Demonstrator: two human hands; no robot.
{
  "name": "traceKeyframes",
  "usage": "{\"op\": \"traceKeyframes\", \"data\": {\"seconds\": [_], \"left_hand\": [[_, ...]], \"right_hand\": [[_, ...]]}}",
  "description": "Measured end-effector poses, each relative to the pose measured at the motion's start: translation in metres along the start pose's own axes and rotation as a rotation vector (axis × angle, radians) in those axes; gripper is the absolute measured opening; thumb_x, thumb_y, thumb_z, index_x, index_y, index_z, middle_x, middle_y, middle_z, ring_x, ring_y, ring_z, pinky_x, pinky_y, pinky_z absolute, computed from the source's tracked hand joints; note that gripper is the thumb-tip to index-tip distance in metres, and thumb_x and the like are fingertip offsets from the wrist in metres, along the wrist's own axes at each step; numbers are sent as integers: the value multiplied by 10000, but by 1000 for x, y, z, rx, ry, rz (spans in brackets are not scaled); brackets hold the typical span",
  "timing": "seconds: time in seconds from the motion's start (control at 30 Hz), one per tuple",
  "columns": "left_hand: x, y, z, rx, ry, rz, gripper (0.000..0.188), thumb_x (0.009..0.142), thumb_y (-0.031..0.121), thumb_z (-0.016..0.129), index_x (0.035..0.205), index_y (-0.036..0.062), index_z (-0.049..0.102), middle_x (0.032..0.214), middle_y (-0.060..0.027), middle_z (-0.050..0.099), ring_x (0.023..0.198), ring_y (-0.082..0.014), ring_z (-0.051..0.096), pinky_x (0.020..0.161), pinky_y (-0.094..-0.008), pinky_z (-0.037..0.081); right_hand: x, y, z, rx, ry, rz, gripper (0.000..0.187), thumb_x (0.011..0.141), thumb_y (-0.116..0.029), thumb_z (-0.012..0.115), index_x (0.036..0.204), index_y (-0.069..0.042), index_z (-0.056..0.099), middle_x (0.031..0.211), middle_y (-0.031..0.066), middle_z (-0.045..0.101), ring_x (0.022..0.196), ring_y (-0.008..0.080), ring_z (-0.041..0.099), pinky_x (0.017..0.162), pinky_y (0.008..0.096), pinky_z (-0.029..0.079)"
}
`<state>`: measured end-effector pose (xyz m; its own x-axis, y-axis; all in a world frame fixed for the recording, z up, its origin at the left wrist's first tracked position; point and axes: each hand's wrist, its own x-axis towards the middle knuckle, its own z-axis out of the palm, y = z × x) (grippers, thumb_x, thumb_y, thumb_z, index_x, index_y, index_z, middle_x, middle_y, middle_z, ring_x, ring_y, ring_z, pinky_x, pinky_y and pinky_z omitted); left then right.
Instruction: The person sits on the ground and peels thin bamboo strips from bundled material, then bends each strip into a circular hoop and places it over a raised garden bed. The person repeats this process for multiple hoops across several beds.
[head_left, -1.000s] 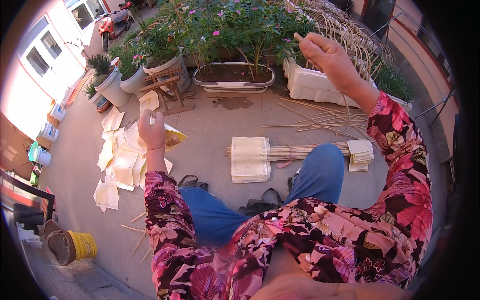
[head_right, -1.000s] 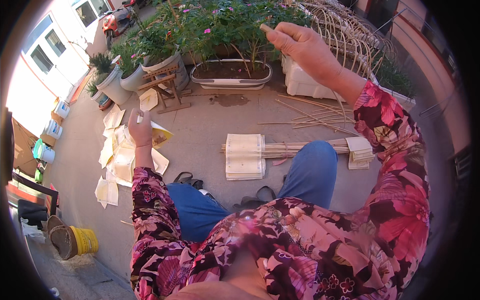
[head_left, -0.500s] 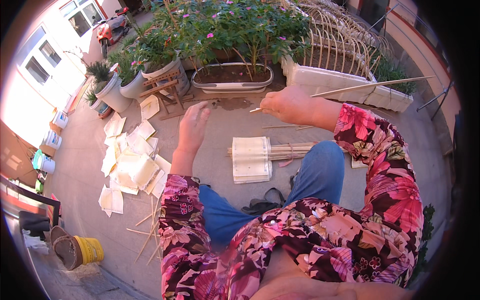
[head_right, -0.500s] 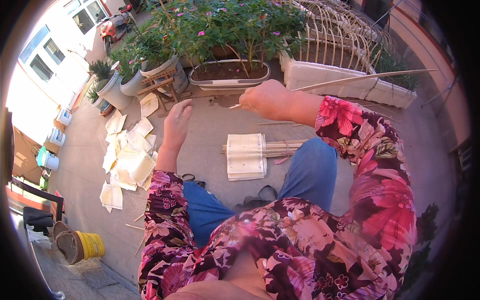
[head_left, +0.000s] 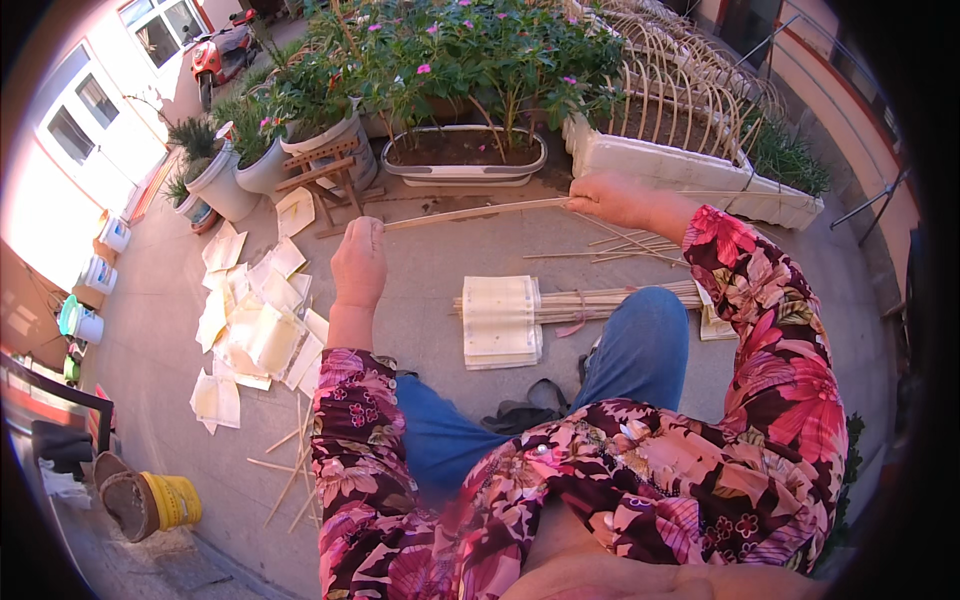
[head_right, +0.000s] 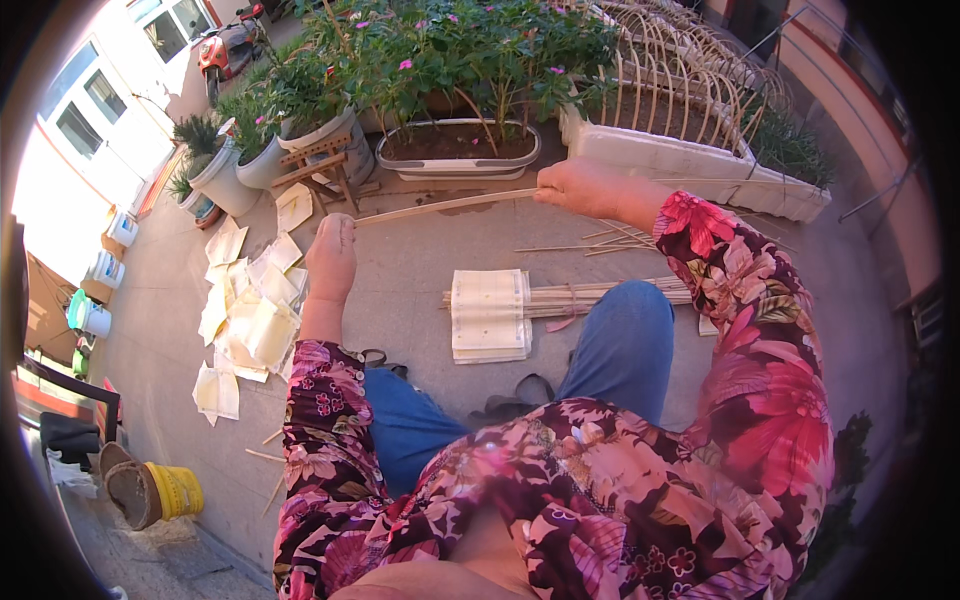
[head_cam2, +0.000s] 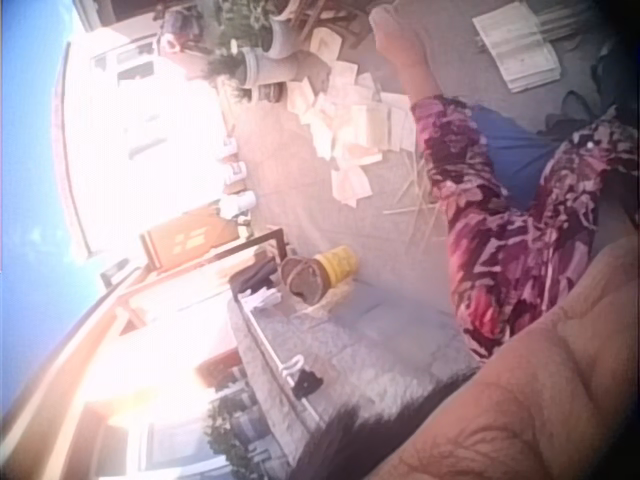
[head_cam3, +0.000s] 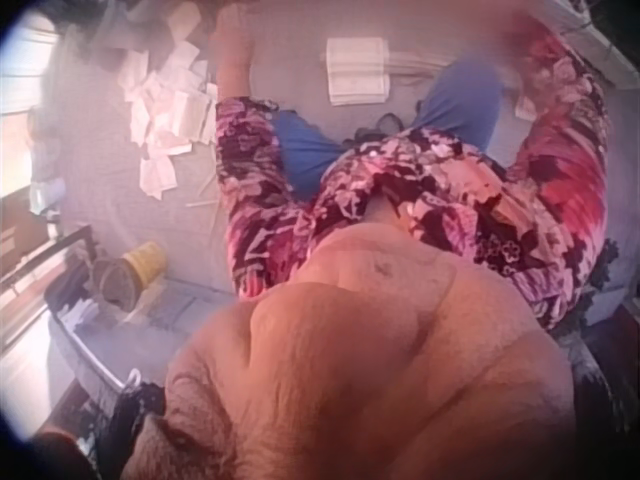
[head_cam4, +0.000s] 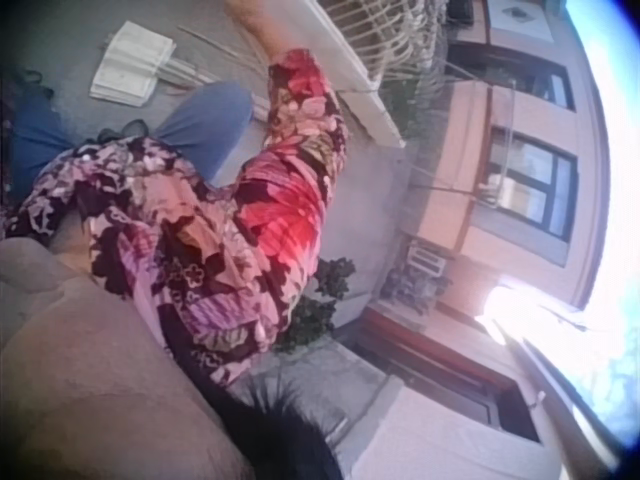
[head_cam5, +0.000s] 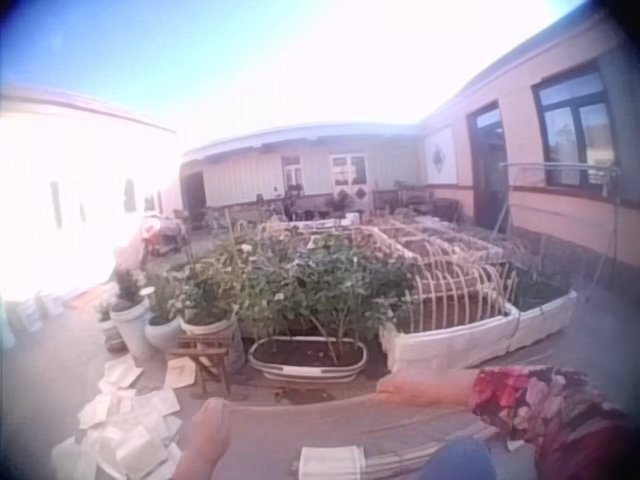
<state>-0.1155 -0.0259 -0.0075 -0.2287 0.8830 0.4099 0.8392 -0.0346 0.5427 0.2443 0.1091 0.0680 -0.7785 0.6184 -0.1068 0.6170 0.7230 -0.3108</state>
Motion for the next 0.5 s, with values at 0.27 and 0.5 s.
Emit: {"op": "traceKeyframes", "data": {"seconds": [0.27,0.5], "left_hand": [[-7,21,20,195,-33,499,407,820,269,638,1204,154,568,942,-17,593,1034,-223,544,1126,-499,168],[-7,1,20,170,-132,288,257,828,340,632,991,141,619,831,-48,635,805,-278,621,668,-376,489]], "right_hand": [[-30,7,-25,109,-49,160,330,886,-375,576,868,-52,639,773,166,615,720,318,579,659,401,446],[-64,42,-60,-102,-6,130,285,860,-340,598,891,-60,635,854,133,630,811,315,599,690,388,462]]}}
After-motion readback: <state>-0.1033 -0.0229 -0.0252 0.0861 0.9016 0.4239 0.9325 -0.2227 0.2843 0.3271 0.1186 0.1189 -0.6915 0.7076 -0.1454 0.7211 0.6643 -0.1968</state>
